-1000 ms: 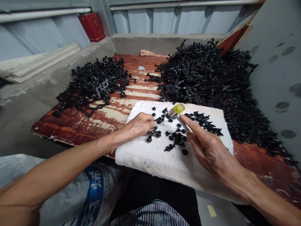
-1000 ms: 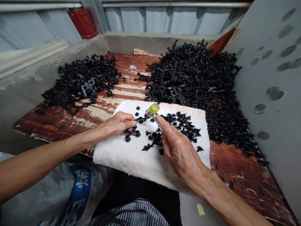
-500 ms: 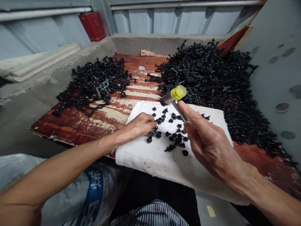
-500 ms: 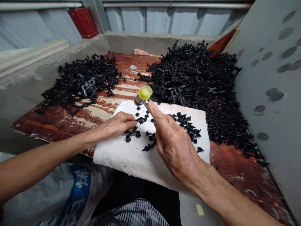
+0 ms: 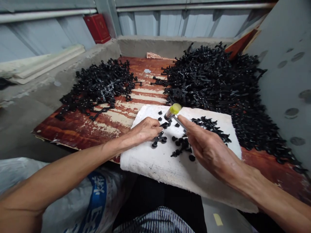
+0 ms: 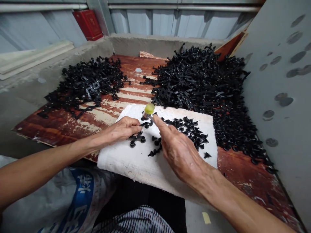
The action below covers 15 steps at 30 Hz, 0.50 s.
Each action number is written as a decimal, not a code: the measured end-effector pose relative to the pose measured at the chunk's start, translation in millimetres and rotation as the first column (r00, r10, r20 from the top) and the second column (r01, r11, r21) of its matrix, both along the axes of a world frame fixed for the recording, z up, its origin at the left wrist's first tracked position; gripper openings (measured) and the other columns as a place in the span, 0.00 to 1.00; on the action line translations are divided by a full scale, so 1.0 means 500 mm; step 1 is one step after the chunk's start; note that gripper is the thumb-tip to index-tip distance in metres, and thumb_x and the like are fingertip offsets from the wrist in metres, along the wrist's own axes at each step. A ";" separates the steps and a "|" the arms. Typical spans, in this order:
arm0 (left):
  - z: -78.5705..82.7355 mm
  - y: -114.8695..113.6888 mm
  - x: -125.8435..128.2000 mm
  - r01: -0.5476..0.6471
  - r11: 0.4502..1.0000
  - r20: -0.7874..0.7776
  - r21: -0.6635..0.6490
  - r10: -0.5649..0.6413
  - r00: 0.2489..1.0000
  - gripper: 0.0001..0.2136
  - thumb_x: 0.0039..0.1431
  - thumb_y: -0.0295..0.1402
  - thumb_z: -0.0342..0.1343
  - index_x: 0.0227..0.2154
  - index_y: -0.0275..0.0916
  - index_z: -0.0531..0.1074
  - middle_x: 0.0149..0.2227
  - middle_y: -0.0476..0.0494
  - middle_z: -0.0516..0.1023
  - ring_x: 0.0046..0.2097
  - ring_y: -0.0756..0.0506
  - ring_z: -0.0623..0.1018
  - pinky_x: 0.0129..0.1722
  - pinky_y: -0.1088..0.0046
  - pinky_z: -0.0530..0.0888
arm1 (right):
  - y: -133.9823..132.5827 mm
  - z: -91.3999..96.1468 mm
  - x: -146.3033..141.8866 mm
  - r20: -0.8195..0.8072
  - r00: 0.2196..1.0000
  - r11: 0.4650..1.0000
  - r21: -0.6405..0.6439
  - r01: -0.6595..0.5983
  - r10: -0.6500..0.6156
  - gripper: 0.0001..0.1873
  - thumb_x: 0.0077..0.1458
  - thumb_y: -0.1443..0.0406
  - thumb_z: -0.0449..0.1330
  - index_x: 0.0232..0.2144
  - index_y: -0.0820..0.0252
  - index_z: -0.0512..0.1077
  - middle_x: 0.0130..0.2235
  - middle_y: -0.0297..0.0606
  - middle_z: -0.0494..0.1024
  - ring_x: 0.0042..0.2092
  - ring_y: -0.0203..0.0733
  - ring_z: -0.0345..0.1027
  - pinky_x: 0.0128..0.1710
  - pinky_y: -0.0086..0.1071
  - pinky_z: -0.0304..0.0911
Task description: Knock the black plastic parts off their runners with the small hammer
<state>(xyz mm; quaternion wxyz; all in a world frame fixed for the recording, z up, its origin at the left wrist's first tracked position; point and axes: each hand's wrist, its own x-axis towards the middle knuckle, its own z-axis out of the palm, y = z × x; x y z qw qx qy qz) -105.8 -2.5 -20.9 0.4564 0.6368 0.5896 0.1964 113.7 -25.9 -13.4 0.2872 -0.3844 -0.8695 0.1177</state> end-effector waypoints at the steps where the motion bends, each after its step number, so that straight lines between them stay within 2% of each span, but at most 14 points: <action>1: -0.002 0.000 -0.002 0.010 1.000 0.001 0.006 -0.010 1.000 0.12 0.56 0.35 0.51 0.19 0.38 0.61 0.18 0.54 0.58 0.19 0.55 0.58 0.18 0.76 0.52 | 0.000 0.006 0.001 -0.010 1.000 1.000 0.005 -0.001 0.001 0.31 0.60 0.73 0.47 0.65 0.60 0.59 0.55 0.46 0.76 0.52 0.47 0.74 0.51 0.42 0.71; 4: -0.007 -0.001 -0.005 0.025 0.999 -0.007 0.022 -0.025 1.000 0.13 0.57 0.38 0.51 0.20 0.39 0.61 0.18 0.54 0.59 0.19 0.55 0.58 0.18 0.76 0.52 | -0.002 0.023 0.003 -0.053 0.999 1.000 0.013 0.008 -0.007 0.31 0.61 0.73 0.47 0.66 0.62 0.57 0.60 0.48 0.71 0.58 0.46 0.69 0.56 0.41 0.67; 6: -0.006 -0.002 -0.005 0.016 1.000 -0.030 0.013 -0.016 0.999 0.13 0.56 0.38 0.50 0.20 0.38 0.61 0.18 0.54 0.59 0.19 0.55 0.58 0.18 0.76 0.53 | -0.003 0.019 0.004 -0.035 0.999 1.000 0.007 0.012 -0.012 0.31 0.61 0.73 0.47 0.66 0.63 0.57 0.57 0.49 0.74 0.55 0.47 0.71 0.54 0.42 0.68; 11: 0.003 -0.002 0.001 0.014 1.000 -0.037 0.012 -0.013 0.999 0.10 0.55 0.33 0.51 0.20 0.38 0.61 0.18 0.54 0.60 0.19 0.55 0.59 0.18 0.76 0.53 | -0.003 -0.014 0.011 0.128 0.992 0.999 -0.042 0.005 0.001 0.32 0.59 0.74 0.47 0.65 0.61 0.59 0.45 0.48 0.81 0.44 0.49 0.78 0.46 0.48 0.73; 13: 0.004 -0.001 0.000 0.019 1.000 -0.050 0.011 -0.019 0.999 0.11 0.56 0.33 0.51 0.20 0.38 0.61 0.18 0.54 0.60 0.19 0.55 0.59 0.18 0.76 0.53 | -0.006 -0.008 0.013 0.102 0.995 0.999 -0.044 -0.017 0.021 0.31 0.60 0.73 0.47 0.65 0.63 0.59 0.48 0.49 0.81 0.45 0.49 0.77 0.46 0.46 0.73; 15: 0.002 0.001 -0.001 0.033 0.999 -0.060 0.016 -0.032 0.998 0.12 0.56 0.34 0.51 0.20 0.39 0.60 0.18 0.54 0.59 0.19 0.55 0.59 0.17 0.76 0.53 | -0.010 0.009 0.011 0.013 1.000 1.000 -0.001 -0.015 0.015 0.31 0.60 0.73 0.47 0.65 0.62 0.59 0.53 0.49 0.77 0.51 0.51 0.74 0.49 0.45 0.72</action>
